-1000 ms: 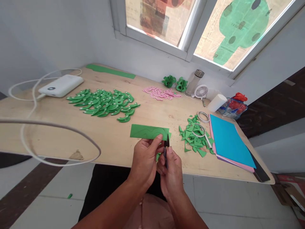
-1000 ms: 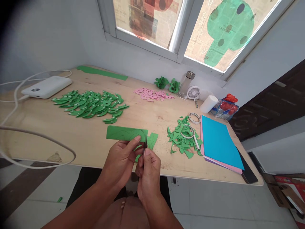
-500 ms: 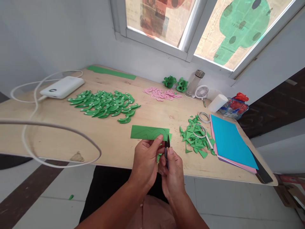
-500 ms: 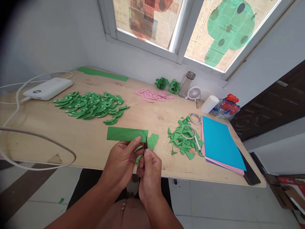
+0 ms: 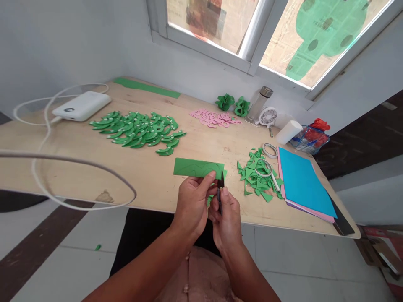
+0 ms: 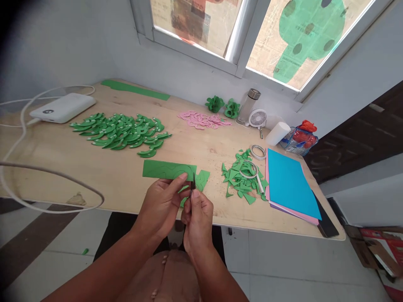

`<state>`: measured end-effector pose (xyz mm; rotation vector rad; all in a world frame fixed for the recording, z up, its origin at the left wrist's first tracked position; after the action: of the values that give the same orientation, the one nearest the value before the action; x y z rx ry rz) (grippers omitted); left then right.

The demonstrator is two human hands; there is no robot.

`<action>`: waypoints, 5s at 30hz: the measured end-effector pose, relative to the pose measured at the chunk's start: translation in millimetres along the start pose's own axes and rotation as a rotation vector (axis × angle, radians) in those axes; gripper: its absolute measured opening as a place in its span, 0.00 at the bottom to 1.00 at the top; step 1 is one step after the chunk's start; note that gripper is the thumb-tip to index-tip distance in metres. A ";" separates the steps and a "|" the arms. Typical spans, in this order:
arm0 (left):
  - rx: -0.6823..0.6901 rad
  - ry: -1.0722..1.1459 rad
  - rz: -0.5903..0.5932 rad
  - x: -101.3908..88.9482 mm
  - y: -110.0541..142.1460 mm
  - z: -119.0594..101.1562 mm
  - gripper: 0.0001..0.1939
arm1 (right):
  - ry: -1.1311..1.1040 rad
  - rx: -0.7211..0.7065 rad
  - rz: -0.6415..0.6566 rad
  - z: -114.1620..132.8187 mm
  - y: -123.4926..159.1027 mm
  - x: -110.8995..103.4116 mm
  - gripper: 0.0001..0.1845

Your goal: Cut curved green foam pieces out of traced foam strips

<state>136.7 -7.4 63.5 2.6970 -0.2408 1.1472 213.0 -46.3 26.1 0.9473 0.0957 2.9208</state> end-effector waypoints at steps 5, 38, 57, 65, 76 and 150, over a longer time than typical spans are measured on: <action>-0.001 0.009 0.003 -0.1 0.8 -0.2 0.08 | 0.011 0.001 0.002 0.7 0.8 1.3 0.25; -0.034 0.012 -0.003 -5.6 2.3 3.7 0.10 | 0.047 -0.004 -0.038 -1.4 3.4 0.9 0.26; -0.059 -0.011 -0.017 -8.7 3.7 2.4 0.12 | 0.067 0.015 -0.065 -3.1 7.0 -1.3 0.23; -0.070 -0.012 -0.037 -7.5 5.1 1.3 0.14 | 0.086 0.022 -0.084 -3.3 9.0 -0.9 0.24; -0.051 -0.054 -0.033 -5.9 5.4 -0.6 0.11 | 0.058 0.008 -0.068 -7.9 8.9 -1.3 0.24; -0.060 -0.114 -0.004 -7.2 8.1 -3.6 0.10 | 0.099 0.004 -0.098 -5.6 11.9 -0.8 0.26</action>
<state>127.5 -13.8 61.7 2.7117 -0.2825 0.9711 209.8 -58.4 22.0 0.7748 0.1494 2.8768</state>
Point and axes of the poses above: each hand's wrist, its own y-axis away from the middle knuckle, its own x-axis out of the palm, z = x × y, the point moved 7 cm from there along -y, towards the middle knuckle, and after that the axes turned 15 degrees about z, right-handed, at the moved point
